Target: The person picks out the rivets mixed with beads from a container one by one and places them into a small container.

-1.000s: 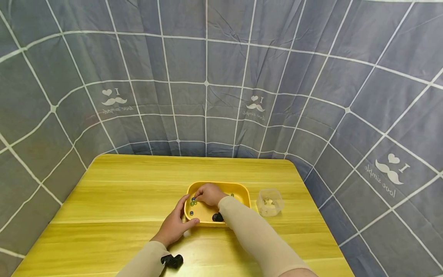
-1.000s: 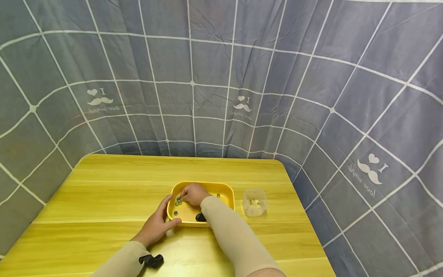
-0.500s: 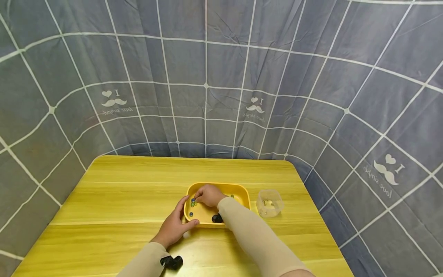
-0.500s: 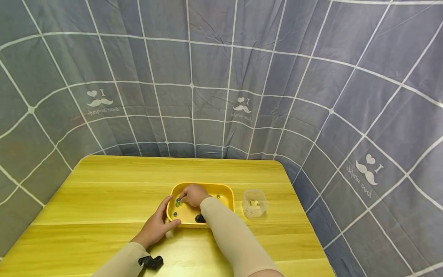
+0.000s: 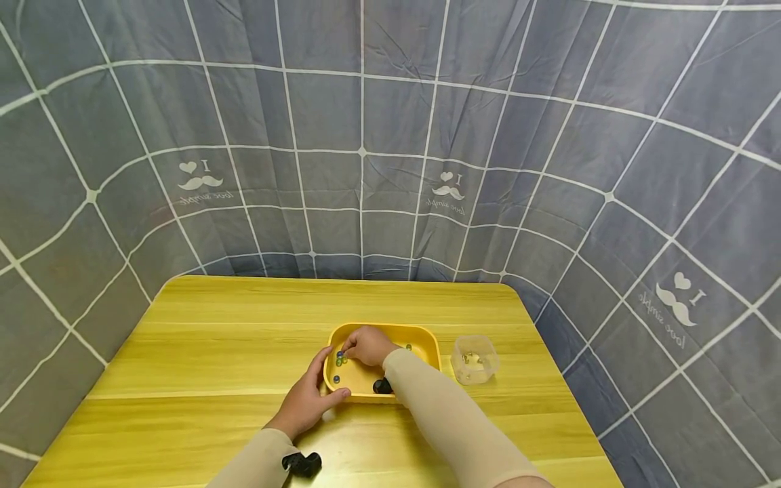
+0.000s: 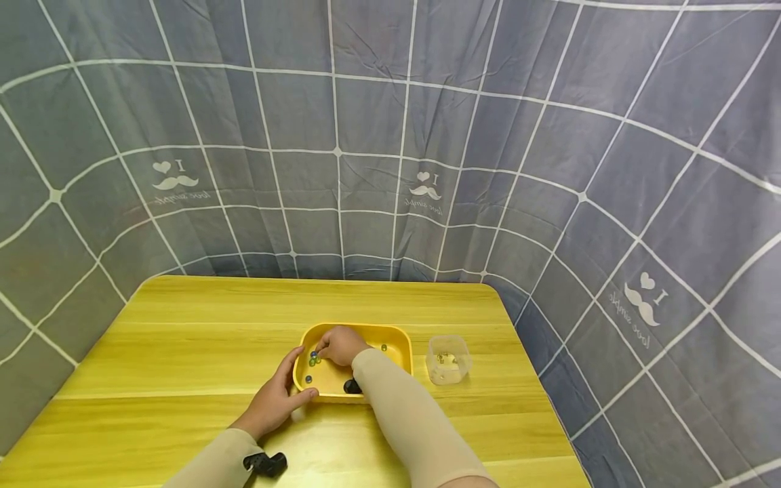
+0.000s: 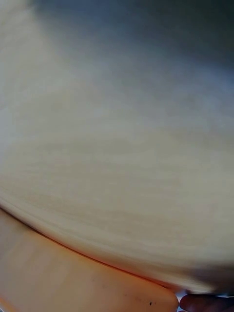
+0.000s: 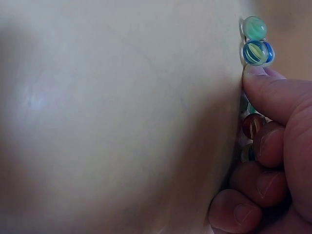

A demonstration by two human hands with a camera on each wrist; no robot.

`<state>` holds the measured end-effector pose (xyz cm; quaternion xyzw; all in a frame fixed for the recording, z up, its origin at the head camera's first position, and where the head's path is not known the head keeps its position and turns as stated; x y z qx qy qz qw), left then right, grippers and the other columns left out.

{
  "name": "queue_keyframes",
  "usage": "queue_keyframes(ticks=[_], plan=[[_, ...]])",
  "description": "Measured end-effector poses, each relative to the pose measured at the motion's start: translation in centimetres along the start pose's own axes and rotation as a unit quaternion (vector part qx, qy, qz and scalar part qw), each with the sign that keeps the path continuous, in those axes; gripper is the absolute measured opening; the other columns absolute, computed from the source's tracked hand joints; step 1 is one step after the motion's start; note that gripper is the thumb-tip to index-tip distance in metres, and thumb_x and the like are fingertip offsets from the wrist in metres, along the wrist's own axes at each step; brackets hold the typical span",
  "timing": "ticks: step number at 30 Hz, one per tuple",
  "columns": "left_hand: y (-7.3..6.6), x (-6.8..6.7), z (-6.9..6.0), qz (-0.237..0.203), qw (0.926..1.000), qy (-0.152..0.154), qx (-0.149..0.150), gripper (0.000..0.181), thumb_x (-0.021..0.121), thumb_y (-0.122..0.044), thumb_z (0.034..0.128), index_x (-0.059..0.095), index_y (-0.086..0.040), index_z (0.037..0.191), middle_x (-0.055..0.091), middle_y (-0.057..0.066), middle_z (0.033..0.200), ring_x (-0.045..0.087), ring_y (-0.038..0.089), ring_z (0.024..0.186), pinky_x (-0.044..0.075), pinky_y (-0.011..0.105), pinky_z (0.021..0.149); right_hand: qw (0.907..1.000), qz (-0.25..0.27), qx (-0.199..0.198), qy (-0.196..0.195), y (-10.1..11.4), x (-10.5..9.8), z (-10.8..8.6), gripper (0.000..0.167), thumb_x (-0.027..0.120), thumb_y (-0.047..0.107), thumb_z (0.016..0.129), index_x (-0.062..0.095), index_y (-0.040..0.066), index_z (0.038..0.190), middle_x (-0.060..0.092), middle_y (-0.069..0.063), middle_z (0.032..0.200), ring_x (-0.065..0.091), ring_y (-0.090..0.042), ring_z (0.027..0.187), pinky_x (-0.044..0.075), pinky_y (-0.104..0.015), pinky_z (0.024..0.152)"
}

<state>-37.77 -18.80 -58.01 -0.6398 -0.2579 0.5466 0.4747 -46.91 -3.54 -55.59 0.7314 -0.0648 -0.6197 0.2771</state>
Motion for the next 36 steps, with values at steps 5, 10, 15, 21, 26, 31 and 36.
queue_keyframes(ticks=[5,10,15,21,26,31,36], plan=[[0.11,0.05,0.05,0.0,1.0,0.002,-0.003,0.097,0.083,-0.048,0.0901,0.024,-0.037,0.166,0.039,0.01,0.169,0.046,0.034,0.151,0.04,0.06,0.119,1.0,0.001,-0.002,-0.004,-0.25,0.2,0.18,0.007,0.078,0.021,0.096,0.085,0.021,0.095,0.077,0.013,0.087,0.057,-0.001,0.072,0.047,-0.018,0.071],[0.3,0.12,0.08,-0.006,1.0,0.007,-0.004,0.097,0.082,-0.05,0.0903,0.023,-0.038,0.166,0.038,0.009,0.17,0.044,0.034,0.152,0.039,0.059,0.12,1.0,0.003,0.001,0.0,-0.41,0.35,0.28,0.008,0.077,0.022,0.097,0.085,0.021,0.095,0.077,0.014,0.087,0.057,-0.001,0.072,0.048,-0.019,0.072],[0.37,0.09,0.07,-0.002,1.0,0.005,-0.002,0.097,0.082,-0.051,0.0901,0.023,-0.037,0.167,0.039,0.01,0.17,0.046,0.034,0.151,0.041,0.058,0.118,1.0,0.008,0.004,0.002,-0.46,0.46,0.26,0.008,0.077,0.021,0.097,0.085,0.021,0.094,0.076,0.014,0.086,0.056,-0.002,0.071,0.047,-0.018,0.069],[0.27,0.04,0.11,-0.001,1.0,0.005,0.001,0.097,0.082,-0.049,0.0904,0.023,-0.037,0.167,0.038,0.011,0.17,0.047,0.034,0.151,0.042,0.058,0.118,1.0,0.003,0.003,-0.003,-0.41,0.39,0.23,0.008,0.078,0.021,0.096,0.085,0.022,0.094,0.076,0.014,0.085,0.056,-0.002,0.071,0.046,-0.018,0.069],[0.11,-0.02,0.03,-0.002,1.0,0.004,0.001,0.097,0.082,-0.048,0.0908,0.023,-0.037,0.167,0.039,0.011,0.169,0.048,0.033,0.149,0.043,0.056,0.117,0.9999,0.011,0.007,0.001,-0.24,0.27,0.14,0.008,0.077,0.02,0.097,0.085,0.021,0.093,0.076,0.013,0.084,0.056,-0.002,0.07,0.047,-0.018,0.068],[-0.23,-0.11,-0.08,0.001,1.0,0.002,0.005,0.096,0.082,-0.046,0.0917,0.024,-0.034,0.167,0.04,0.012,0.168,0.05,0.034,0.148,0.044,0.055,0.115,1.0,0.006,0.006,0.003,-0.04,0.06,0.06,0.008,0.077,0.021,0.097,0.085,0.022,0.094,0.076,0.014,0.084,0.056,-0.002,0.07,0.046,-0.017,0.068],[-0.4,-0.11,-0.12,-0.001,1.0,0.002,0.007,0.095,0.082,-0.044,0.0922,0.024,-0.031,0.167,0.041,0.014,0.168,0.05,0.035,0.148,0.045,0.055,0.115,1.0,0.002,0.003,0.005,0.04,-0.09,-0.04,0.008,0.077,0.021,0.097,0.085,0.021,0.094,0.076,0.014,0.086,0.056,-0.002,0.071,0.047,-0.017,0.07]])
Point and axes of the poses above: each hand's wrist, its own z-axis towards the middle knuckle, its own x-axis out of the palm, y = z × x, the point moved 7 cm from there along z, towards the middle knuckle
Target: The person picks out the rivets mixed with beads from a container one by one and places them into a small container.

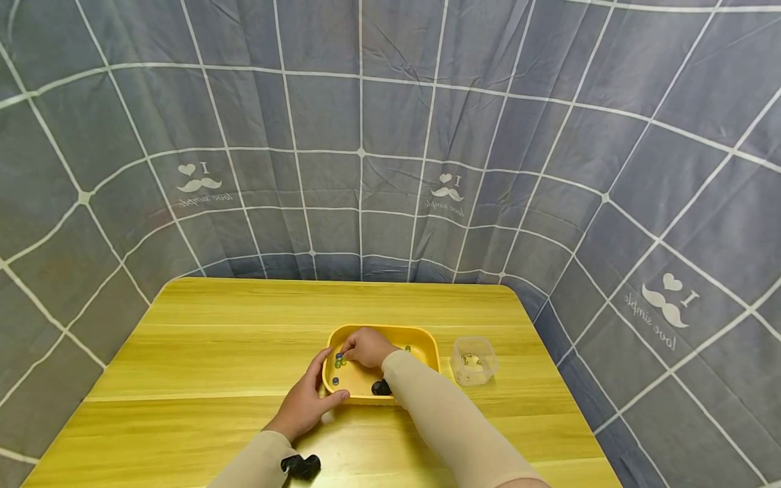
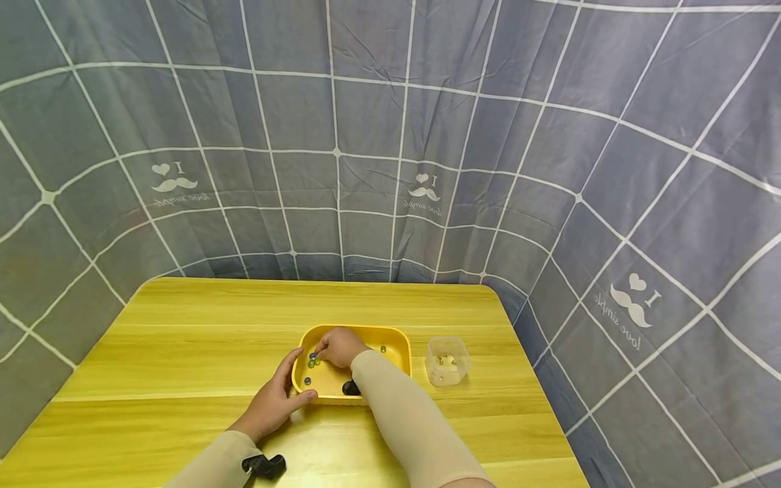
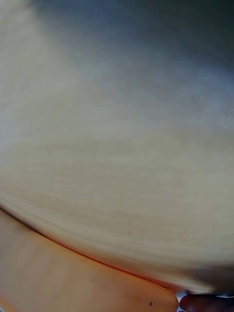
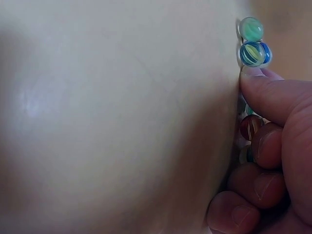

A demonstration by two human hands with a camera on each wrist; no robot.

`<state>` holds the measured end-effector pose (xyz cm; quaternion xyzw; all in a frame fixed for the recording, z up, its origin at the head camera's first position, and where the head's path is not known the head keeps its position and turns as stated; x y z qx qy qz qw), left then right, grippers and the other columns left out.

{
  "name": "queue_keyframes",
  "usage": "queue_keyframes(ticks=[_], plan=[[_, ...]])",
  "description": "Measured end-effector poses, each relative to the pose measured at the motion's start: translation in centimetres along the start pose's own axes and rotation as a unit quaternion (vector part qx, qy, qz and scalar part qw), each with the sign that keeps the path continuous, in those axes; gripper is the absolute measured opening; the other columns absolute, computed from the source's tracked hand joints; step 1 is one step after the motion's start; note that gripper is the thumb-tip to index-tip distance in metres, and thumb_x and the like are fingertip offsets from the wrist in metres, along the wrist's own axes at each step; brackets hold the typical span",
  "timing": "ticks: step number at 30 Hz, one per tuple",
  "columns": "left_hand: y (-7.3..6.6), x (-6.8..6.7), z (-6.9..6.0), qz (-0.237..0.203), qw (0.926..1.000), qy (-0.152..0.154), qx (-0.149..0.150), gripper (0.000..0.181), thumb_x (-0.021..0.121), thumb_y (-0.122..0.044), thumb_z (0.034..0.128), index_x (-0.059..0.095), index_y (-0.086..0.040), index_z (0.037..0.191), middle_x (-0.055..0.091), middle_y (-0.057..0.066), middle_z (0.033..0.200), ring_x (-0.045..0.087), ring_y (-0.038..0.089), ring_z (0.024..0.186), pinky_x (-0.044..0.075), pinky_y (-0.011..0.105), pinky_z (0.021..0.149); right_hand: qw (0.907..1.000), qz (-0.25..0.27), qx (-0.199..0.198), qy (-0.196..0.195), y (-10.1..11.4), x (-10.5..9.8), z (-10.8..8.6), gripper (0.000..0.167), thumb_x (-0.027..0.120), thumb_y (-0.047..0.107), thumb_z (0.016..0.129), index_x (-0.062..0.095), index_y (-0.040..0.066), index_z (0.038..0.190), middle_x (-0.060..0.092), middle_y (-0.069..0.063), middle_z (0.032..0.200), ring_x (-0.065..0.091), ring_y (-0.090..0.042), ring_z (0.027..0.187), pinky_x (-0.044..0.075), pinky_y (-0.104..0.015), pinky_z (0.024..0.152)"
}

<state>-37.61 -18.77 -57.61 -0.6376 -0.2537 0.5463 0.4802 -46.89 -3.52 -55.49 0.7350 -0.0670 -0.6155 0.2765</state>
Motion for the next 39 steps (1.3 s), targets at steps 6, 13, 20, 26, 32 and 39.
queue_keyframes(ticks=[6,13,20,26,32,39], plan=[[0.16,0.02,0.09,-0.008,0.9999,0.004,-0.009,0.097,0.083,-0.044,0.0911,0.023,-0.035,0.167,0.039,0.011,0.169,0.048,0.032,0.15,0.042,0.055,0.118,1.0,-0.001,0.001,-0.001,-0.06,0.07,0.03,0.008,0.077,0.022,0.097,0.085,0.021,0.095,0.076,0.014,0.087,0.057,-0.002,0.072,0.047,-0.018,0.071],[0.29,0.06,0.16,-0.005,0.9999,0.002,-0.01,0.097,0.082,-0.045,0.0913,0.023,-0.034,0.167,0.038,0.012,0.17,0.048,0.032,0.15,0.043,0.055,0.117,1.0,-0.003,0.007,-0.002,-0.1,0.15,0.1,0.007,0.078,0.022,0.097,0.085,0.022,0.095,0.076,0.014,0.086,0.057,-0.002,0.072,0.047,-0.018,0.07],[0.43,0.07,0.23,-0.005,0.9999,0.001,-0.009,0.097,0.082,-0.047,0.0913,0.023,-0.035,0.167,0.037,0.013,0.17,0.047,0.034,0.151,0.042,0.056,0.118,1.0,-0.005,0.003,-0.003,-0.09,0.17,0.2,0.008,0.077,0.023,0.097,0.085,0.023,0.095,0.076,0.015,0.086,0.056,-0.001,0.072,0.047,-0.017,0.07],[0.42,0.03,0.25,-0.007,1.0,0.0,-0.006,0.097,0.082,-0.046,0.0909,0.023,-0.035,0.167,0.038,0.013,0.17,0.047,0.034,0.151,0.042,0.056,0.117,1.0,-0.002,0.001,-0.005,-0.19,0.21,0.25,0.008,0.077,0.023,0.097,0.085,0.022,0.094,0.075,0.014,0.085,0.056,-0.003,0.07,0.046,-0.019,0.069],[0.42,0.05,0.29,-0.007,0.9999,-0.001,-0.011,0.097,0.083,-0.046,0.0905,0.023,-0.036,0.167,0.039,0.013,0.169,0.048,0.034,0.149,0.044,0.056,0.116,1.0,-0.003,0.004,-0.002,-0.21,0.2,0.24,0.008,0.077,0.023,0.097,0.085,0.023,0.095,0.075,0.015,0.086,0.056,-0.002,0.07,0.046,-0.018,0.068],[0.5,0.09,0.31,-0.002,0.9999,-0.002,-0.011,0.097,0.082,-0.047,0.0905,0.023,-0.036,0.166,0.039,0.012,0.169,0.048,0.034,0.149,0.044,0.056,0.116,1.0,-0.003,0.007,-0.001,-0.1,0.09,0.08,0.008,0.077,0.023,0.097,0.084,0.022,0.094,0.075,0.014,0.085,0.056,-0.002,0.07,0.046,-0.018,0.069]])
Point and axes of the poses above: each hand's wrist, its own z-axis towards the middle knuckle, its own x-axis out of the palm, y = z × x, the point moved 7 cm from there along z, towards the middle knuckle
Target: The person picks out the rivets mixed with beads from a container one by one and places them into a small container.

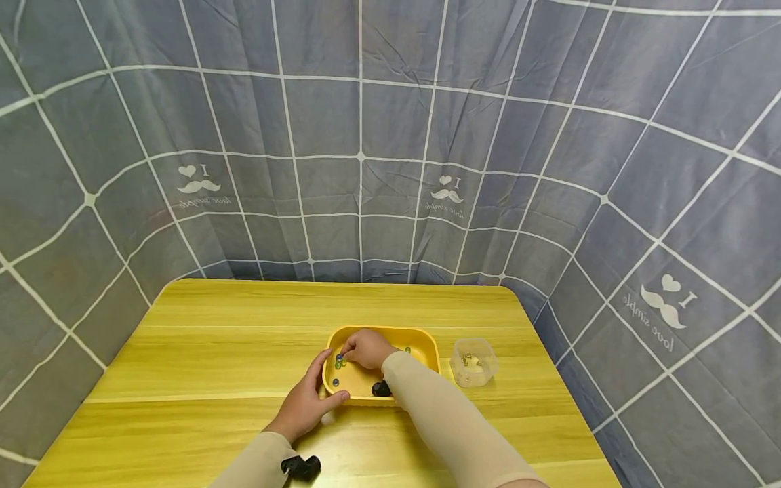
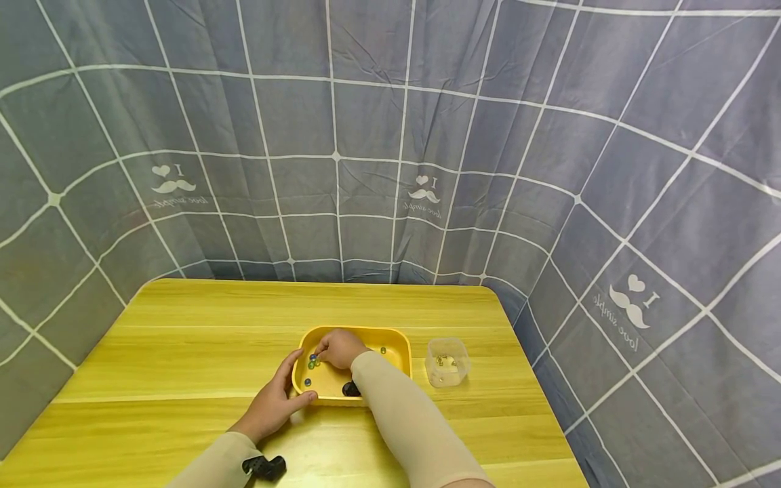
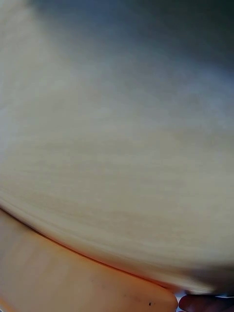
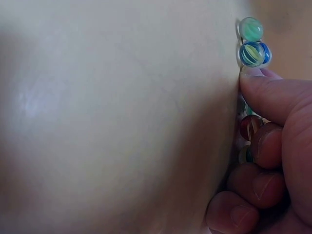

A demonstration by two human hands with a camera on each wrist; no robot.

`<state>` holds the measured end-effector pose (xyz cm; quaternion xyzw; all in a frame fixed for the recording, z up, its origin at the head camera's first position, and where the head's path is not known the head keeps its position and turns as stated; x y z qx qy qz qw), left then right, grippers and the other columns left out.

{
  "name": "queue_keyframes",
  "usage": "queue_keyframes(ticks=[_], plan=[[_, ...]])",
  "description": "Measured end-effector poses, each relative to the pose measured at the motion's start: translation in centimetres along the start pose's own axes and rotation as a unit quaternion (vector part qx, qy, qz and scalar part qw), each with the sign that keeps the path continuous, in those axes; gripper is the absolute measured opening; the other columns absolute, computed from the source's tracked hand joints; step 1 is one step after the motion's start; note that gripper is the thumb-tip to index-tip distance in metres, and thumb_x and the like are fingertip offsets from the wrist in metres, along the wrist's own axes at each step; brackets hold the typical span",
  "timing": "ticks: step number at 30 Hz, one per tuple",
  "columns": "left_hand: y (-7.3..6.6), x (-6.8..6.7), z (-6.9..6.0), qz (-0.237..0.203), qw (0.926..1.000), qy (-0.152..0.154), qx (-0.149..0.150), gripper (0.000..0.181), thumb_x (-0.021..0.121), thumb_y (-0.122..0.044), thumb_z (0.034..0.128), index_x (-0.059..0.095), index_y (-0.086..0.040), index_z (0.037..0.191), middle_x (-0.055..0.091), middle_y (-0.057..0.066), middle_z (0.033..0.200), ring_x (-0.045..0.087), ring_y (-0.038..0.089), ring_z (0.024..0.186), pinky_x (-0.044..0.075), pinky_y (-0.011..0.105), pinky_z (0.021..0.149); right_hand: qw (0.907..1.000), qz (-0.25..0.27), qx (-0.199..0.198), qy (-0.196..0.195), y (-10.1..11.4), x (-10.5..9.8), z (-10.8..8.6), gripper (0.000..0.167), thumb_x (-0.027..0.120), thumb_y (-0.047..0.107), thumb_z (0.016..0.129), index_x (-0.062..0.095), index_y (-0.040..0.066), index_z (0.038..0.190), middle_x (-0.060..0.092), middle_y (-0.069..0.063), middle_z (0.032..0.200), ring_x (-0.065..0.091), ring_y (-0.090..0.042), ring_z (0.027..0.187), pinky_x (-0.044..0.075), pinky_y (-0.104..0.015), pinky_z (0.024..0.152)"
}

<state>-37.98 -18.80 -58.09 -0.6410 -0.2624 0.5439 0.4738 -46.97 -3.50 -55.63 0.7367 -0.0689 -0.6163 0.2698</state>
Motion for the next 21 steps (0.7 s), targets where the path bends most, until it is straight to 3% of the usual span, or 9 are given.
queue_keyframes(ticks=[6,21], plan=[[-0.1,-0.1,-0.2,0.002,1.0,0.0,0.006,0.097,0.081,-0.047,0.0914,0.023,-0.032,0.167,0.039,0.014,0.169,0.048,0.036,0.149,0.044,0.057,0.115,1.0,-0.002,0.001,-0.002,0.1,0.1,-0.1,0.008,0.077,0.024,0.097,0.084,0.023,0.093,0.075,0.015,0.086,0.057,-0.002,0.073,0.047,-0.019,0.072],[-1.8,2.7,-2.8,-0.015,0.9995,-0.024,-0.016,0.097,0.082,-0.048,0.0908,0.023,-0.034,0.167,0.037,0.013,0.17,0.045,0.035,0.152,0.042,0.057,0.118,0.998,-0.038,-0.044,0.025,-0.6,-0.6,-3.3,0.009,0.076,0.025,0.098,0.084,0.023,0.097,0.077,0.015,0.089,0.059,0.001,0.076,0.05,-0.018,0.075]])
Point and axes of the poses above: each hand's wrist, its own z-axis towards the middle knuckle, its own x-axis out of the palm, y = z × x, the point moved 7 cm from there along z, towards the middle knuckle
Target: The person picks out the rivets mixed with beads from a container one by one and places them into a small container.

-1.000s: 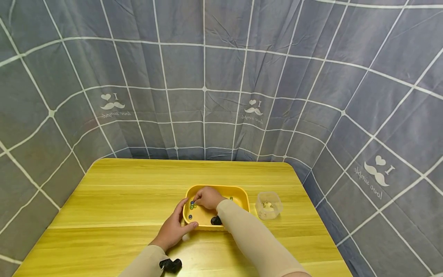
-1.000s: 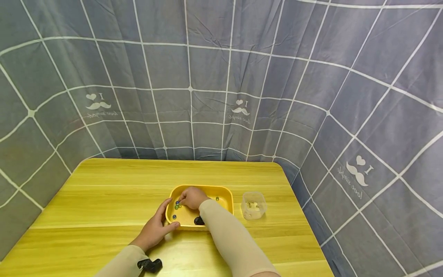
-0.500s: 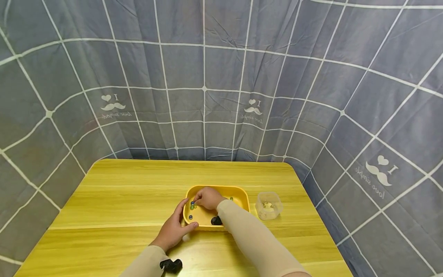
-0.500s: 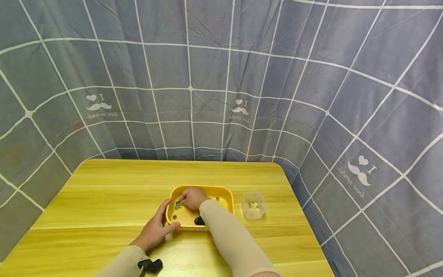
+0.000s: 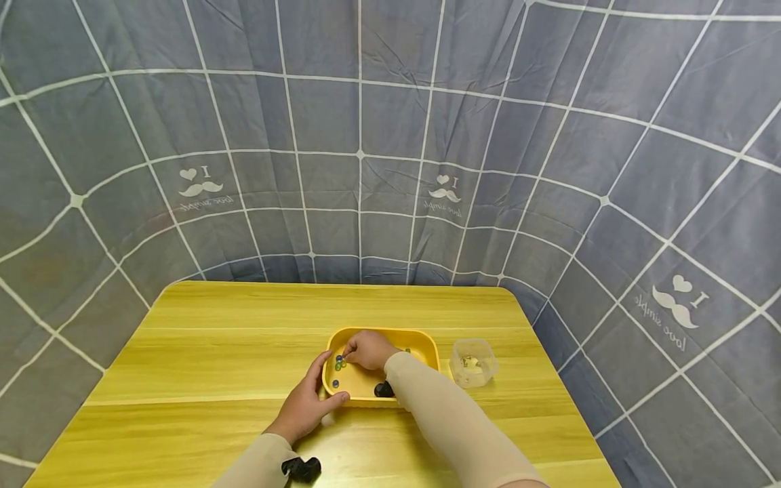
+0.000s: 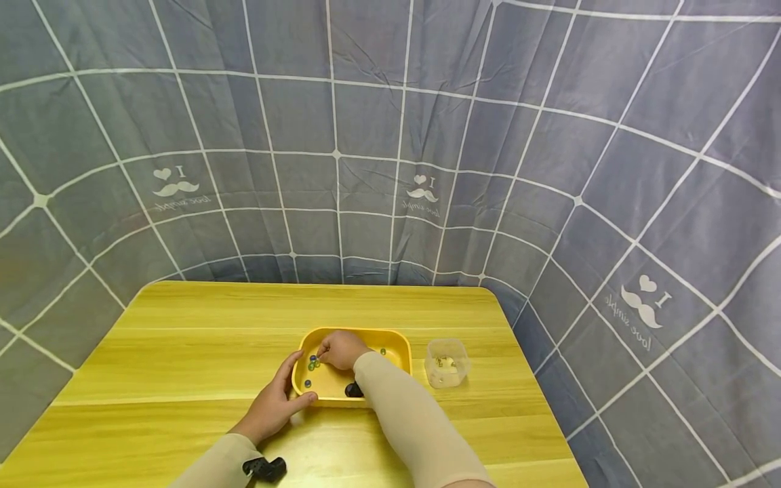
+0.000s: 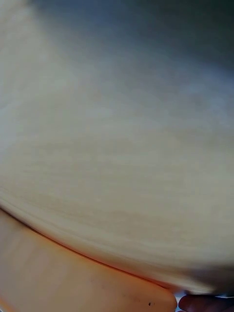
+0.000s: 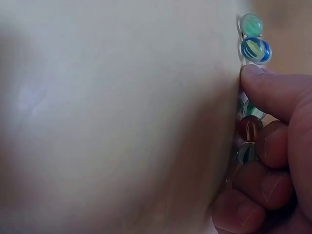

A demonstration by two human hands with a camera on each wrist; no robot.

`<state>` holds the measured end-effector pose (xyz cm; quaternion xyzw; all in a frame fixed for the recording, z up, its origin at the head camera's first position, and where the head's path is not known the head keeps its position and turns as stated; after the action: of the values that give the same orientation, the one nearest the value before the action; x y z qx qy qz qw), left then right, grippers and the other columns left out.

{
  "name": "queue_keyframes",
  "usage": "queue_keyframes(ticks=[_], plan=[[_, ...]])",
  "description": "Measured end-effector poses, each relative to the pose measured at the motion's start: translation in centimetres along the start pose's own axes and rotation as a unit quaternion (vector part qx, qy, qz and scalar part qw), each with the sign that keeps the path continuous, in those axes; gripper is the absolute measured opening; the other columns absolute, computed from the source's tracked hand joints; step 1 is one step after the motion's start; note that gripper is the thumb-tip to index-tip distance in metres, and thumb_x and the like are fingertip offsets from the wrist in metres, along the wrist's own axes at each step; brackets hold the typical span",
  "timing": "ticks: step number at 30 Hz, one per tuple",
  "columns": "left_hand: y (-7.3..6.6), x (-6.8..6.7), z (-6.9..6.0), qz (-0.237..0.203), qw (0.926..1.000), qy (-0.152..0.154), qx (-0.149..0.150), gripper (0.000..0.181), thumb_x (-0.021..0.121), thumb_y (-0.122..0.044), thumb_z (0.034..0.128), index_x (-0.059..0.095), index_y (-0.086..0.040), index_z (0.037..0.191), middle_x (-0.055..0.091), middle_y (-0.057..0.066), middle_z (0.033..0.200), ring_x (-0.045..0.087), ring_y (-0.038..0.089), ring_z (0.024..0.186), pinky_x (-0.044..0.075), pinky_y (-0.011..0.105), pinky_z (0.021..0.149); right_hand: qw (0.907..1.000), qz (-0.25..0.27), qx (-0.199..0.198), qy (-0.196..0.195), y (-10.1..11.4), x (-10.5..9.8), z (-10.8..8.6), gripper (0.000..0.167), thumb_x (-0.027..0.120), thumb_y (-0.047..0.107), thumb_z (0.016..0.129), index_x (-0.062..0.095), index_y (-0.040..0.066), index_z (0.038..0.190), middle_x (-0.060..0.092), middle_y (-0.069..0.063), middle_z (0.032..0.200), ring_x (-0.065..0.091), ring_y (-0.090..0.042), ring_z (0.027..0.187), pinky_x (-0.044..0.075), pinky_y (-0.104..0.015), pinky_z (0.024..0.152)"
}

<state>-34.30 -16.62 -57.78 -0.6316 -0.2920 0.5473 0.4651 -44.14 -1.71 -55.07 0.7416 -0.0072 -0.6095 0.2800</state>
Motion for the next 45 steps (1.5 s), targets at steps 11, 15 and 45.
queue_keyframes(ticks=[11,15,45], plan=[[-0.1,-0.1,0.1,0.004,1.0,0.0,-0.002,0.096,0.082,-0.049,0.0903,0.025,-0.036,0.166,0.036,0.012,0.171,0.043,0.034,0.153,0.04,0.057,0.12,1.0,-0.007,0.005,0.004,-0.2,-0.7,-0.6,0.008,0.075,0.024,0.099,0.083,0.022,0.098,0.076,0.013,0.092,0.059,-0.002,0.08,0.051,-0.02,0.081],[0.0,0.0,0.1,0.002,1.0,0.0,-0.003,0.096,0.082,-0.049,0.09,0.025,-0.036,0.166,0.036,0.011,0.171,0.044,0.032,0.153,0.042,0.054,0.119,1.0,0.003,0.006,-0.001,-0.2,-1.2,-1.0,0.009,0.075,0.023,0.099,0.084,0.021,0.099,0.077,0.012,0.093,0.06,-0.002,0.081,0.052,-0.022,0.082],[0.5,-0.9,1.4,-0.002,0.9998,0.013,0.012,0.096,0.081,-0.049,0.0912,0.023,-0.033,0.167,0.039,0.014,0.169,0.047,0.034,0.151,0.045,0.054,0.116,0.9989,0.042,0.022,0.005,-0.4,-4.0,-1.1,0.008,0.075,0.021,0.099,0.082,0.018,0.096,0.074,0.011,0.089,0.057,-0.007,0.077,0.048,-0.023,0.073]])
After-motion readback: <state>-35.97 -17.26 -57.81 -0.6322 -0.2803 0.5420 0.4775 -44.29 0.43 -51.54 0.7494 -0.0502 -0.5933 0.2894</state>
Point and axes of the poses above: each hand's wrist, its own z-axis towards the middle knuckle, its own x-axis out of the palm, y = z × x, the point moved 7 cm from there along z, towards the middle knuckle
